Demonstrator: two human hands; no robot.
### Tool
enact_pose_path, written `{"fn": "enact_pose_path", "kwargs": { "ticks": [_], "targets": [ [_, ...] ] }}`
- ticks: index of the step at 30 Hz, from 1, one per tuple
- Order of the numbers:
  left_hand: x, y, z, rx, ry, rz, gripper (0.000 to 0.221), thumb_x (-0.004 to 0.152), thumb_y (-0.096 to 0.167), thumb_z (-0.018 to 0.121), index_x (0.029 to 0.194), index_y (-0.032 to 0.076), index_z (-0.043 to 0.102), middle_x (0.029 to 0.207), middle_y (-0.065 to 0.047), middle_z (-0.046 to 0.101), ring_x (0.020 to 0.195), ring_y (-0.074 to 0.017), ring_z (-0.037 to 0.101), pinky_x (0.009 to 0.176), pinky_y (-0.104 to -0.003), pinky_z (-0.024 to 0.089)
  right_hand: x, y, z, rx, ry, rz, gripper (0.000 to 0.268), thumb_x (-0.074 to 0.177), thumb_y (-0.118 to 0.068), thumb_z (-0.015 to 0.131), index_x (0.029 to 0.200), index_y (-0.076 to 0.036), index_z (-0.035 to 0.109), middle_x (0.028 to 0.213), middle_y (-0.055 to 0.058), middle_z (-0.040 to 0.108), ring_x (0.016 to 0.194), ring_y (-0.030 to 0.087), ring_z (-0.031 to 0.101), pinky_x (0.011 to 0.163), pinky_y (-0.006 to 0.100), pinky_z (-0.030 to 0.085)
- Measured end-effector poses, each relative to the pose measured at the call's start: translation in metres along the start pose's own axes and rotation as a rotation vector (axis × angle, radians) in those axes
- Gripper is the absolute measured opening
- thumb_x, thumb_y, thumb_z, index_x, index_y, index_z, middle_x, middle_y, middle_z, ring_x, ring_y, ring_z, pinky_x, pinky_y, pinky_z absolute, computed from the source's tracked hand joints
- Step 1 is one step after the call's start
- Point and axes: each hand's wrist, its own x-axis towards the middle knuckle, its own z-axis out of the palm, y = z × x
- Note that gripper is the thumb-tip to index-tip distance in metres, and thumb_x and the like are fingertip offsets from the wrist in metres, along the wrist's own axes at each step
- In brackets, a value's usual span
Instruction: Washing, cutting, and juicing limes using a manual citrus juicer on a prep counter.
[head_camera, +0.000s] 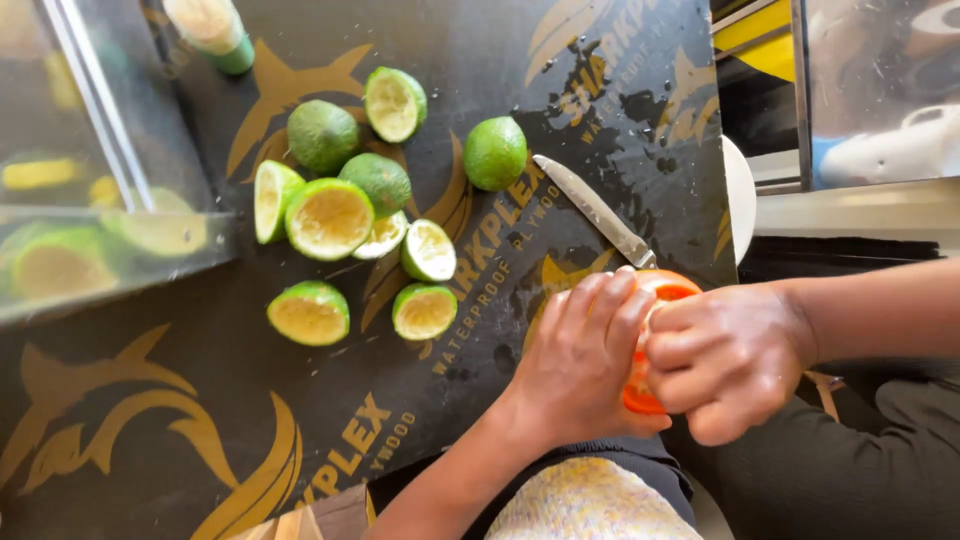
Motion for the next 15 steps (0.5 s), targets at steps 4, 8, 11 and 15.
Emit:
{"fn": "enact_pose_path", "kwargs": {
  "ticks": [4,8,11,15],
  "targets": [
    [-0.007,0.007,0.005,-0.048,0.019,-0.039,0.105,0.071,0.067,0.075,0.146,0.000,0.046,0.152,-0.024,0.052,0.138,-0.0469,0.054,0.105,-0.060,0.047,0.007,-0.030,0.036,0.005,0.167,0.210,0.047,0.113,-0.023,0.029,0.071,-0.013,0.049,0.074,0.010,0.050,0.057,0.029,0.039,0.058,0.043,0.035],
    [0.001,0.002,-0.004,-0.024,-0.038,-0.065,0.128,0.051,0.060,0.095,0.151,0.001,0.041,0.156,-0.024,0.049,0.140,-0.0455,0.053,0.110,-0.061,0.043,0.033,-0.054,0.093,-0.282,1.136,1.400,0.031,0.093,0.001,0.062,0.072,-0.008,0.041,0.085,0.010,0.054,0.081,0.022,0.051,0.083,0.037,0.042],
    [-0.002,0.004,-0.008,-0.060,-0.046,-0.058,0.121,0.052,0.057,0.095,0.146,0.000,0.044,0.152,-0.024,0.051,0.136,-0.0463,0.054,0.103,-0.061,0.046,0.038,-0.058,0.089,-0.366,1.120,1.423,0.031,0.091,0.004,0.063,0.072,-0.006,0.040,0.082,0.012,0.054,0.078,0.022,0.050,0.081,0.036,0.041],
    [0.004,0.004,-0.004,-0.063,0.030,-0.026,0.089,0.079,0.053,0.073,0.145,0.000,0.044,0.150,-0.025,0.053,0.132,-0.0466,0.057,0.098,-0.059,0.048,0.009,-0.034,0.034,-0.388,0.296,0.514,0.036,0.096,-0.009,0.056,0.065,-0.012,0.038,0.071,0.011,0.056,0.056,0.028,0.040,0.050,0.041,0.033]
  ]
}}
